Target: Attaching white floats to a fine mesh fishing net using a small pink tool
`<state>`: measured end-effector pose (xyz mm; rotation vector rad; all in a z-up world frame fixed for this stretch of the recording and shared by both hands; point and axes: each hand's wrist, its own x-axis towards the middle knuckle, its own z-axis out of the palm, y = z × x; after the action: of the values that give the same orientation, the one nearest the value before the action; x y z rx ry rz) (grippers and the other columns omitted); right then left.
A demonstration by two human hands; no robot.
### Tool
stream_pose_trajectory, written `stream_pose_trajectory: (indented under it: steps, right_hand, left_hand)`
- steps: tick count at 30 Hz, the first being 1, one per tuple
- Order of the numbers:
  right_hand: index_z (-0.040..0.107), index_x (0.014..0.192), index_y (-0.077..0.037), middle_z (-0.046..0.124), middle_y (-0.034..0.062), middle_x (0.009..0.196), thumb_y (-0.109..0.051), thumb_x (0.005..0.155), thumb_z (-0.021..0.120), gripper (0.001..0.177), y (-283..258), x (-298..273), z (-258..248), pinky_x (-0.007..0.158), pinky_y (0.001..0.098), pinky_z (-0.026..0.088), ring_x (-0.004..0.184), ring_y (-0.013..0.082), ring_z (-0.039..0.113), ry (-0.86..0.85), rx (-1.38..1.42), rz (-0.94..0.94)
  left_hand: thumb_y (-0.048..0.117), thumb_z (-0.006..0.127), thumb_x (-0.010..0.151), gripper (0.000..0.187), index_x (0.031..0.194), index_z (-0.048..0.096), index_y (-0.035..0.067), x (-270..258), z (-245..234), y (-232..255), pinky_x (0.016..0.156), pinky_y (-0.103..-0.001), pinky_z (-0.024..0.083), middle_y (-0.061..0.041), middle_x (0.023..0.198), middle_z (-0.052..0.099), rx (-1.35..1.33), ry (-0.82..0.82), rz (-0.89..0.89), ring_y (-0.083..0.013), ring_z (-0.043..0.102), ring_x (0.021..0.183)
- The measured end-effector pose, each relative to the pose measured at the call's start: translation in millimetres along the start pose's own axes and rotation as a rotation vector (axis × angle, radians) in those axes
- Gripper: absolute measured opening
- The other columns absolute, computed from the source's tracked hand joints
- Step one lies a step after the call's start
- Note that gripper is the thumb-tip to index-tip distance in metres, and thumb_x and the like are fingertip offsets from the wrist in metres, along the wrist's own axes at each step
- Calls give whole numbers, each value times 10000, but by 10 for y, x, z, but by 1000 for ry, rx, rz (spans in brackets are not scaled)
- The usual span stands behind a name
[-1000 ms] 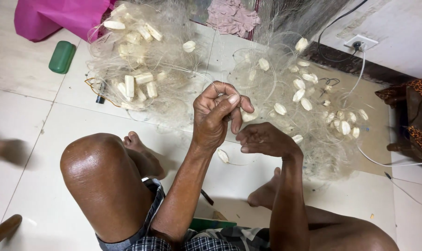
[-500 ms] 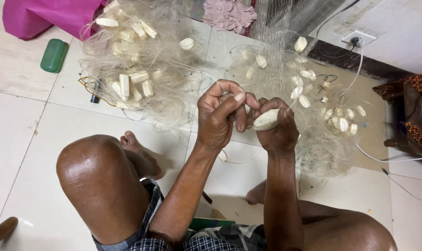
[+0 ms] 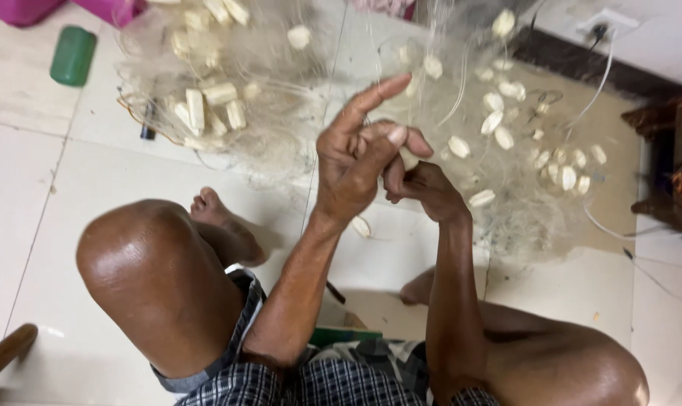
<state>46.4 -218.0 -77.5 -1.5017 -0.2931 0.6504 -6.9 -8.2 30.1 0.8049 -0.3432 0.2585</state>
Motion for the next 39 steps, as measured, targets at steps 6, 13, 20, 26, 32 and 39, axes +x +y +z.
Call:
stream_pose_trajectory:
  steps: [6,13,20,26,32,39]
  right_hand:
    - [662,773,-67,511,-16,600,-194,801,727,146,1083,116,309,388,233,302,455,85,363,-293,-489,864]
    - [667,913,-40,656,83,801,-582,726,746,579,2382,-217,1235,619,371,495,648,236,610,-280,-1316,545]
    - [547,771,-59,444,31,651,-255,774,655,224,3270,-481,1212,457,338,468,447,182,486,-92,-1280,212]
    - [554,755,-74,389,3,627,-343,766,634,281,2859,-499,1390,488,334,428,442,148,420,-40,-1193,241]
    - [550,745,-47,430,23,615,-197,780,594,161,2816,-488,1396,522,346,459,461,155,442,-133,-1170,279]
    - [608,871,10,579,150,664,-104,781,665,156,3109,-393,1004,426,338,481,491,250,585,-246,-716,378]
  left_hand:
    - [100,574,1000,359,1351,511,56,-4,-152,-16,457,-179,455,-140,822,726,89,19,48,-85,518,452]
    - [94,545,1002,373,1368,489,46,6,-252,21,458,-194,460,-145,813,711,69,25,58,-100,526,464]
    - [139,512,968,436,1373,445,-6,36,-324,-54,424,-217,471,-227,698,663,-104,99,12,-155,551,392]
    - [126,510,964,443,1372,425,-24,38,-388,-107,411,-226,472,-260,690,650,-213,79,5,-170,547,380]
    - [106,494,965,431,1361,419,-44,37,-429,-152,403,-241,476,-293,690,636,-295,29,11,-184,547,376]
    - [86,488,962,397,1328,441,-58,55,-469,-166,414,-247,482,-315,699,621,-360,-30,24,-205,552,384]
